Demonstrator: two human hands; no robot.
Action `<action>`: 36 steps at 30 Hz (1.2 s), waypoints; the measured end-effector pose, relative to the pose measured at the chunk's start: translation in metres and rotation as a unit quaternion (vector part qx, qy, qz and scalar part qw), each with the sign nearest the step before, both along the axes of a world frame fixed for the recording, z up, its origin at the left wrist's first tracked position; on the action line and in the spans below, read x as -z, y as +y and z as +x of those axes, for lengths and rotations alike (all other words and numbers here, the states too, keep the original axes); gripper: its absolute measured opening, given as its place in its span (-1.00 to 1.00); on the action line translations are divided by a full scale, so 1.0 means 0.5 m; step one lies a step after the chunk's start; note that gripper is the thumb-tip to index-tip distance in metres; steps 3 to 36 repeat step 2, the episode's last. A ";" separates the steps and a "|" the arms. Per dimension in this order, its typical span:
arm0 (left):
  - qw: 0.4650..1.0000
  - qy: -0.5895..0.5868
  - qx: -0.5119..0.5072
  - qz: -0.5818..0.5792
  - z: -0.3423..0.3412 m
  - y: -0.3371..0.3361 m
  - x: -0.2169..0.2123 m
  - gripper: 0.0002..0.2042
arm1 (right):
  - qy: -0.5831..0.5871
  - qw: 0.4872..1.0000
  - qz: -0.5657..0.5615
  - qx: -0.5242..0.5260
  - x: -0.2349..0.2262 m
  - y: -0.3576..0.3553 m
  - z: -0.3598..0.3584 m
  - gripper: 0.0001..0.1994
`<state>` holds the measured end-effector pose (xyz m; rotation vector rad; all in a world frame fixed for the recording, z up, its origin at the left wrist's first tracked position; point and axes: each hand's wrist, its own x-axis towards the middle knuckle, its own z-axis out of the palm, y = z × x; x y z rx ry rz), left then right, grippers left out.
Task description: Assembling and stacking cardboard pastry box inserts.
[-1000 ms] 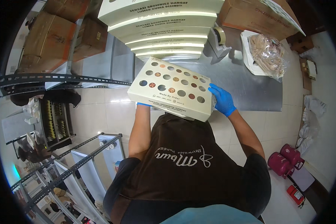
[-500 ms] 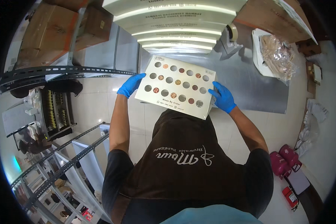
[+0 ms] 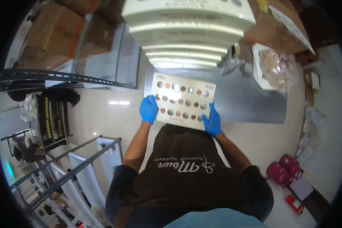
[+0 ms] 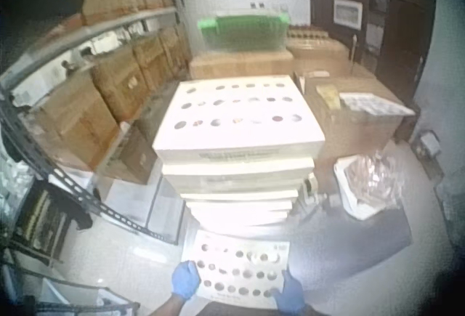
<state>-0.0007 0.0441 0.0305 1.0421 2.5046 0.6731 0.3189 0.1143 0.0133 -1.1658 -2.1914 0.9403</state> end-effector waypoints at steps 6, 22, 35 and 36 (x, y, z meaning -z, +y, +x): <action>0.997 -0.038 0.059 0.011 -0.044 -0.023 0.043 -0.54 | 0.109 0.991 -0.083 0.006 -0.061 0.015 -0.035 -0.25; 0.997 -0.038 0.059 0.011 -0.044 -0.023 0.043 -0.54 | 0.109 0.991 -0.083 0.006 -0.061 0.015 -0.035 -0.25; 0.997 -0.038 0.059 0.011 -0.044 -0.023 0.043 -0.54 | 0.109 0.991 -0.083 0.006 -0.061 0.015 -0.035 -0.25; 0.997 -0.038 0.059 0.011 -0.044 -0.023 0.043 -0.54 | 0.109 0.991 -0.083 0.006 -0.061 0.015 -0.035 -0.25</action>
